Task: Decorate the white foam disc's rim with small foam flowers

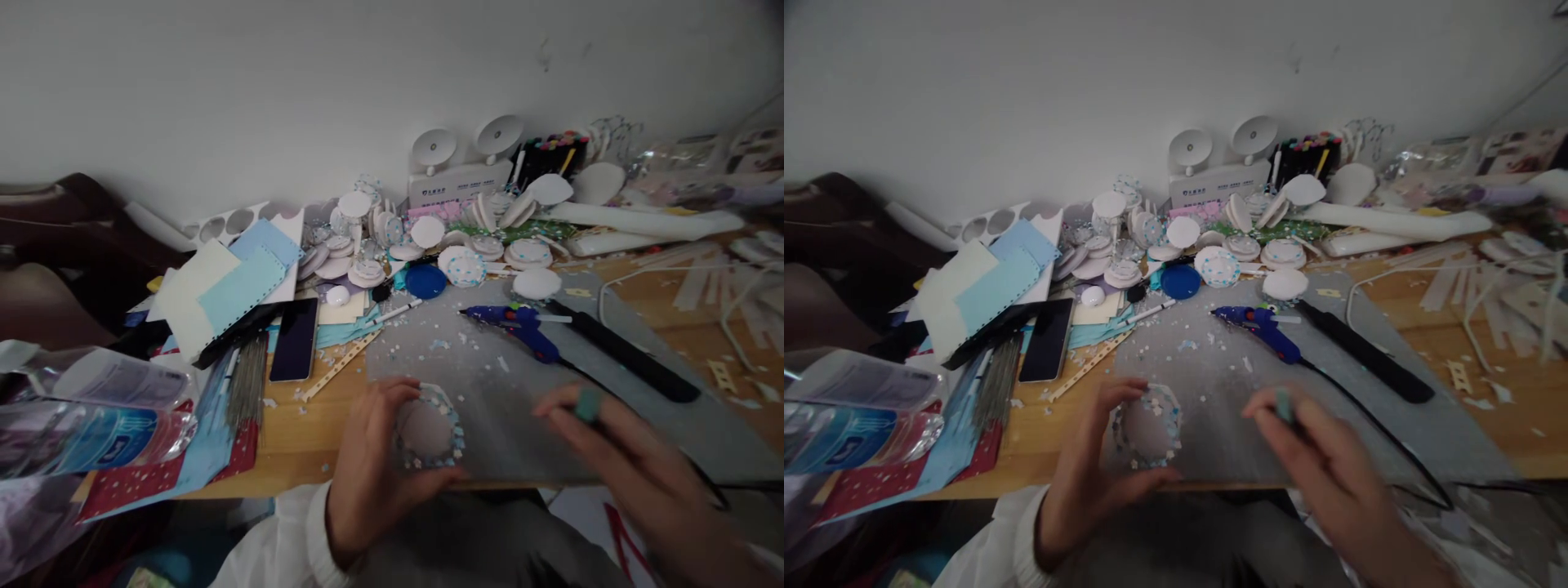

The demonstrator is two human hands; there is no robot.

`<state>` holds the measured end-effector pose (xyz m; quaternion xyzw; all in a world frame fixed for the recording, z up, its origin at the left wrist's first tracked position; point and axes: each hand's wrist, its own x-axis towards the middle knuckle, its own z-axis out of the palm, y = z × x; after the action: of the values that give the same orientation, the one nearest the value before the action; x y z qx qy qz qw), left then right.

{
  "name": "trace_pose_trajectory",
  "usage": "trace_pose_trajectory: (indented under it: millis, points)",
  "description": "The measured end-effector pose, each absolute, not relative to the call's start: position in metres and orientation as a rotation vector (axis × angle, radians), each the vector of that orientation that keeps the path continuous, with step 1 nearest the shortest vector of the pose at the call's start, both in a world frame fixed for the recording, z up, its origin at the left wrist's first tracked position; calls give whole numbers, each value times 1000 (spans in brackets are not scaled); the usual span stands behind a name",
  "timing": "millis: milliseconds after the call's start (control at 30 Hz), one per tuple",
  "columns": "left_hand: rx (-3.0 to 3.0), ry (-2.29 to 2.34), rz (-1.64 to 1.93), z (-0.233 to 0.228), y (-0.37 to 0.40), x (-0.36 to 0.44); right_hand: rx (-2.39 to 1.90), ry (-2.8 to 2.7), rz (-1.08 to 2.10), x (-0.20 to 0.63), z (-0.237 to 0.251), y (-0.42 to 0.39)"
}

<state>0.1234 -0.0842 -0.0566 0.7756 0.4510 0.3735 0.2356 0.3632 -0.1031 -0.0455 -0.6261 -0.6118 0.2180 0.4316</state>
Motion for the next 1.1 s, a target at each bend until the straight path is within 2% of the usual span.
trace_pose_trajectory:
  millis: [167,800,1100]
  points:
    - [2146,1237,1020,-66,-94,126,-1285,-1820,841,326,-52,-92]
    - [2160,1142,973,-73,-73,123,-1409,-1785,848,319,-62,-82]
    - [2052,1168,958,-77,-58,126,-1418,-1683,1163,326,-69,-60]
